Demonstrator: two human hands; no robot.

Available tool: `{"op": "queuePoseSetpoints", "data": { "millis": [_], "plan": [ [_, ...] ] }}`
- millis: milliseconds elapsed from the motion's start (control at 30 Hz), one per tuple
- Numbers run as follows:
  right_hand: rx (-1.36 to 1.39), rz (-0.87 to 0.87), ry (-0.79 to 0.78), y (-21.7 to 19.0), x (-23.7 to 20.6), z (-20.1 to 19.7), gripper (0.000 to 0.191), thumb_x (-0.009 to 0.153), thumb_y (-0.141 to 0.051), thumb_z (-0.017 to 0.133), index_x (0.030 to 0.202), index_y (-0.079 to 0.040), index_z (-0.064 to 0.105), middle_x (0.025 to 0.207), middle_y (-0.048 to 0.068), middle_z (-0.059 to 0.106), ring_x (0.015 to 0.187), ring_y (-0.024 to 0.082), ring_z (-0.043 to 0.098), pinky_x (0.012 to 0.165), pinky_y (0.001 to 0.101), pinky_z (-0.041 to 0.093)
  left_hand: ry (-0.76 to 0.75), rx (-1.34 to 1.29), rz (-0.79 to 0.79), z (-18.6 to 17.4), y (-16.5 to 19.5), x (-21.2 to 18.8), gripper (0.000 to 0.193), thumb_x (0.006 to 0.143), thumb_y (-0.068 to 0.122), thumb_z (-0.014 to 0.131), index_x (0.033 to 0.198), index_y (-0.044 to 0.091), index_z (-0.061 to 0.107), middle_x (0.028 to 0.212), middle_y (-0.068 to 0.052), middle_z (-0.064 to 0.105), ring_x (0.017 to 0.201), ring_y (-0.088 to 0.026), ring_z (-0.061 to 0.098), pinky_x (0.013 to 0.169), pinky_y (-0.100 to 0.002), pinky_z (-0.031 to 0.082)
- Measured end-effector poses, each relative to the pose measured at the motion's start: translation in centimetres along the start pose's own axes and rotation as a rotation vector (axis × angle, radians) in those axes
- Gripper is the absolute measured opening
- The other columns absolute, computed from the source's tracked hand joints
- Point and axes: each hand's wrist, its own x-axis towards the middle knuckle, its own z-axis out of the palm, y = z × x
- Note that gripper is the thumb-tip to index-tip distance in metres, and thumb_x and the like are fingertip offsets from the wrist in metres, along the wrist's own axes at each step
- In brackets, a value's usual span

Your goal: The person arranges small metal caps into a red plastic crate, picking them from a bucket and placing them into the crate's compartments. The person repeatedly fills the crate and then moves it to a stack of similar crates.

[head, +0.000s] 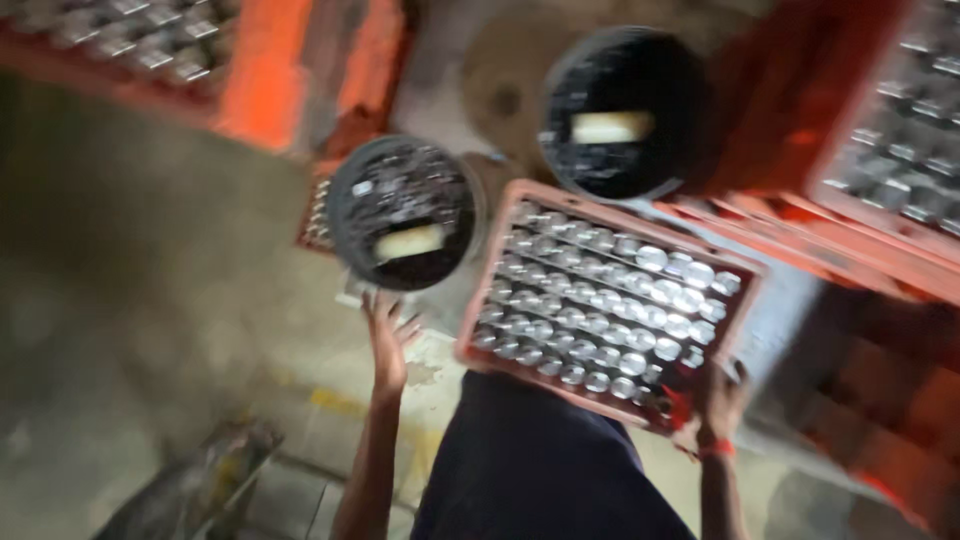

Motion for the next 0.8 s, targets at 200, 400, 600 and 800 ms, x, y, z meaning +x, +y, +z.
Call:
{"op": "queuePoseSetpoints", "data": {
  "millis": [200,400,600,800],
  "plan": [
    [-0.430,-0.048,-0.063,-0.7,2.3,0.8,0.057,0.094,-0.052,0.068,0.117,0.000,0.066,0.091,0.014,0.072,0.079,0.018,0.066,0.072,0.0356,0.053,-0.154,0.514,0.562,2.7,-6.7,-3.7,0.049,0.111,0.037,0.043,0.139,0.000,0.058,0.133,-0.019,0.067,0.120,-0.030,0.065,0.106,-0.045,0.049],
    [-0.321,0.086,-0.247,-1.8,4.1,2.2,0.061,0.096,-0.059,0.061,0.095,0.001,0.074,0.077,0.012,0.074,0.069,0.017,0.068,0.062,0.0360,0.053,-0.200,-0.080,0.352,5.0,-8.0,-2.6,0.048,0.107,0.035,0.046,0.131,-0.003,0.062,0.122,-0.013,0.070,0.114,-0.025,0.066,0.104,-0.042,0.049],
    [-0.233,0.085,-0.303,-1.6,3.9,2.6,0.048,0.086,-0.047,0.076,0.093,0.001,0.072,0.071,0.004,0.068,0.062,0.013,0.061,0.056,0.0327,0.051,-0.305,-0.328,0.217,7.7,-6.0,-4.5,0.068,0.097,0.054,0.037,0.132,0.000,0.060,0.123,-0.008,0.069,0.106,-0.022,0.066,0.091,-0.035,0.054],
    [-0.012,0.132,-0.396,-0.6,4.9,-2.8,0.045,0.087,-0.039,0.077,0.104,0.002,0.072,0.079,0.007,0.067,0.067,0.015,0.057,0.058,0.0355,0.046,-0.005,-0.388,0.283,11.0,-9.3,-7.2,0.058,0.097,0.048,0.042,0.126,0.002,0.063,0.117,-0.009,0.069,0.105,-0.024,0.066,0.092,-0.037,0.054]
  ]
}}
